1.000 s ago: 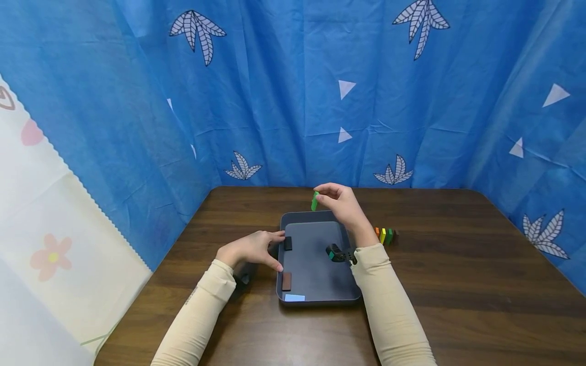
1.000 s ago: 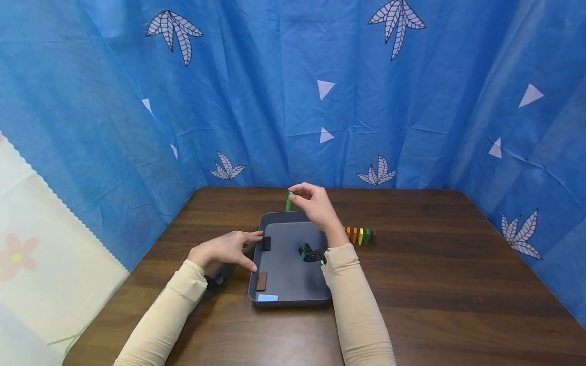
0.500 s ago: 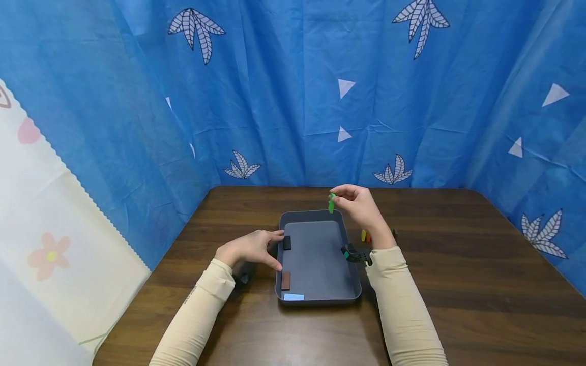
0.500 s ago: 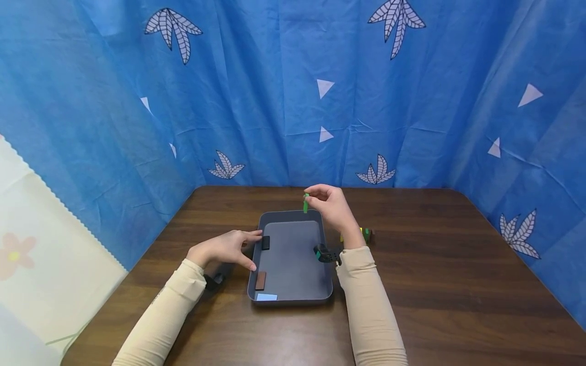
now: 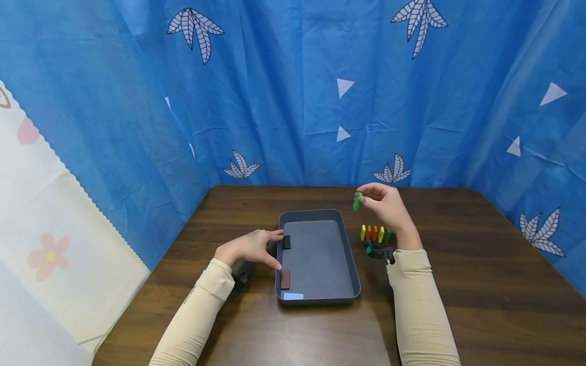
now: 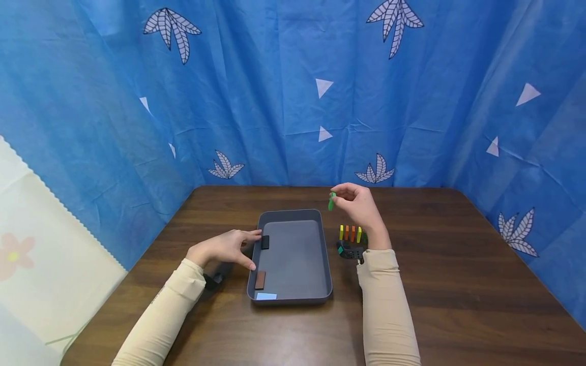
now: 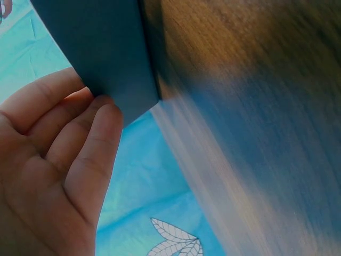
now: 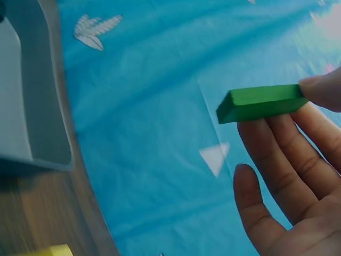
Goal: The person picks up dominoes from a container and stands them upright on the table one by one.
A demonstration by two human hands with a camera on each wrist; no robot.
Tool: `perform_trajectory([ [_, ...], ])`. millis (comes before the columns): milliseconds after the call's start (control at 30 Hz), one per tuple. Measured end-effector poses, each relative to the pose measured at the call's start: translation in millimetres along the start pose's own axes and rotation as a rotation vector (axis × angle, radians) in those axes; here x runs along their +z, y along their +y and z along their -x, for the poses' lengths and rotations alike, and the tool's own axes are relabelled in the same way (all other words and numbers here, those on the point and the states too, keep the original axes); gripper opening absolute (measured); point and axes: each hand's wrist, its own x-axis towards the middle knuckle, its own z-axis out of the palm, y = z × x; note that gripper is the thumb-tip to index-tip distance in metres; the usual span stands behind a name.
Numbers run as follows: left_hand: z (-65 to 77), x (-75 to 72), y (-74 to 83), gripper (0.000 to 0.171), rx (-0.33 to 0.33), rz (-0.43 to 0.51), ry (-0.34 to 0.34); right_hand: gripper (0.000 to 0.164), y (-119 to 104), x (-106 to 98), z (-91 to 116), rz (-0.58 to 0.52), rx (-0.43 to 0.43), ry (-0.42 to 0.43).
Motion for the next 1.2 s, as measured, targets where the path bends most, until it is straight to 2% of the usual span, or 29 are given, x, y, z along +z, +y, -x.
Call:
perform_trajectory([
  [133, 0.0, 0.2, -0.1, 0.092, 0.006, -0.006, -0.001, 0.030, 3.4, -17.7, 6.8, 0.019, -0.001, 0.014],
  [400, -0.1, 1.3, -1.7, 0.091, -0.003, -0.018, -0.003, 0.033, 11.9, -44.0, 21.5, 0.129, 0.097, 0.020],
  [700, -0.1, -0.4, -0.7, 0.092, -0.002, -0.007, -0.009, 0.032, 27.1, -70.5, 39.6, 0.198, 0.137, 0.056],
  [967, -1.4, -0.8, -1.6, 0.092, -0.006, -0.001, -0.007, 0.035, 45.8, -83.5, 51.3, 0.265, 0.232, 0.047],
  [1200, -2.1, -1.0, -2.0, 0.093, -0.014, -0.006, -0.014, 0.038, 65.0, -86.7, 57.6, 0.249, 0.315, -0.017],
])
